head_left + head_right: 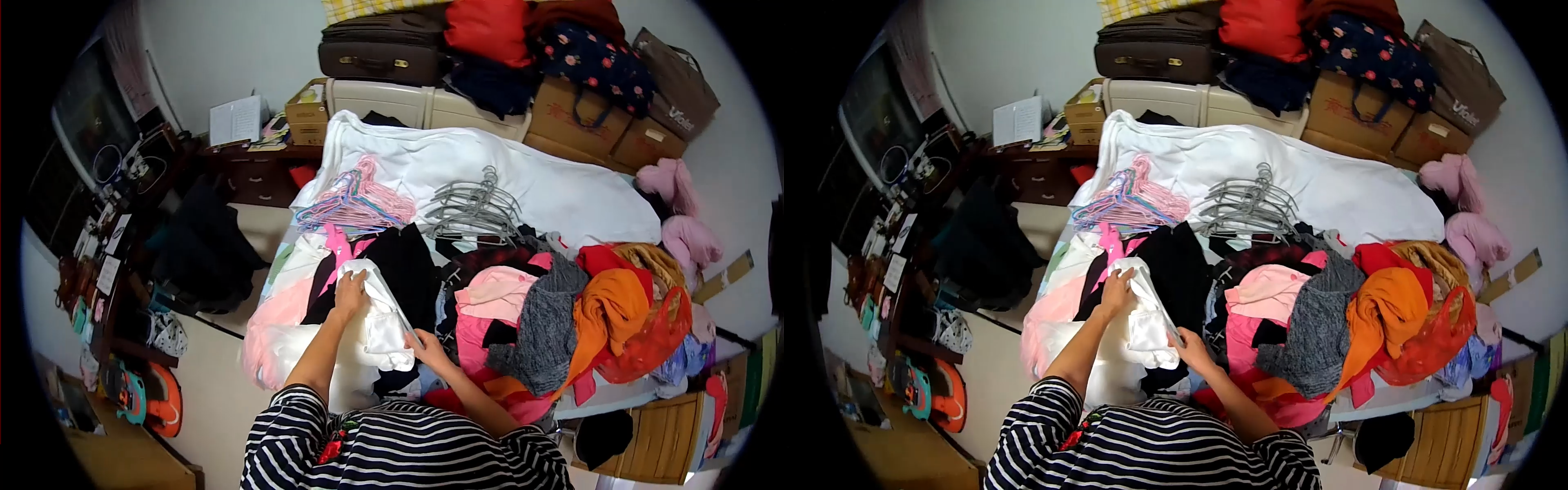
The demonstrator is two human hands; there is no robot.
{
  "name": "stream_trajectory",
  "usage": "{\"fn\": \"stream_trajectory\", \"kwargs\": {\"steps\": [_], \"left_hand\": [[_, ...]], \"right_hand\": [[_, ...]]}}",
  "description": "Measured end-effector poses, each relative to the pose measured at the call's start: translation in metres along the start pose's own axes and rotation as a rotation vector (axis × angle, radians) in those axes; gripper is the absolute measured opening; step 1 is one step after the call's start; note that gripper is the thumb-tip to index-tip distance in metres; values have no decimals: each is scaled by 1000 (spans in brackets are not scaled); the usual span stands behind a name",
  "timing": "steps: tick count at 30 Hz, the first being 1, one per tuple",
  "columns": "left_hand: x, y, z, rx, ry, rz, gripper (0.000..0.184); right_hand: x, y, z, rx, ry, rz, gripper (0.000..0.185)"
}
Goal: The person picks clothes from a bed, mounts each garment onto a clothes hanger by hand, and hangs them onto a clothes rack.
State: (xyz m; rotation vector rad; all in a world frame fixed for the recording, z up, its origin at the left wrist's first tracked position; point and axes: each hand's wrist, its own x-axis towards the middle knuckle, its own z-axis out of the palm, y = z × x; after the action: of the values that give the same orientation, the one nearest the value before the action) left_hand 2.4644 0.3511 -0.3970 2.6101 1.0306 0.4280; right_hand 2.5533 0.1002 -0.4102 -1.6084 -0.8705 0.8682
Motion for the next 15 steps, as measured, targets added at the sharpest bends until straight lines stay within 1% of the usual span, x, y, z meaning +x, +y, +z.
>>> {"fn": "stream_trajectory", "kwargs": {"steps": [2, 3, 4, 6, 7, 8, 10, 11, 14, 15], "left_hand": [[12, -1, 5, 12, 38, 105, 27], [18, 1, 9, -224, 74, 80, 17], [17, 19, -1, -275, 72, -17, 19], [30, 29, -7, -350, 46, -69, 22], [31, 42, -17, -329, 108, 3, 23], [36, 52, -25, -379, 97, -12, 22], [39, 81, -56, -425, 57, 18, 21], [42, 87, -66, -416, 76, 121, 21], [46, 118, -108, -203, 65, 165, 19], [47, 123, -119, -184, 57, 157, 17]], "right_hand": [[-5, 3, -5, 68, 25, -98, 35], [-8, 1, -11, 104, 19, -132, 34], [-11, 0, -17, 105, 35, -124, 34], [-15, -4, -31, 165, 25, -36, 33], [-22, -22, -41, 175, 50, -10, 32], [-21, -20, -47, 297, 67, -6, 26], [-31, -46, -70, 306, 62, 26, 27], [-36, -60, -81, 309, 37, 2, 29], [-43, -91, -105, 347, -38, -33, 30], [-44, -96, -112, 386, -85, -68, 31]]}}
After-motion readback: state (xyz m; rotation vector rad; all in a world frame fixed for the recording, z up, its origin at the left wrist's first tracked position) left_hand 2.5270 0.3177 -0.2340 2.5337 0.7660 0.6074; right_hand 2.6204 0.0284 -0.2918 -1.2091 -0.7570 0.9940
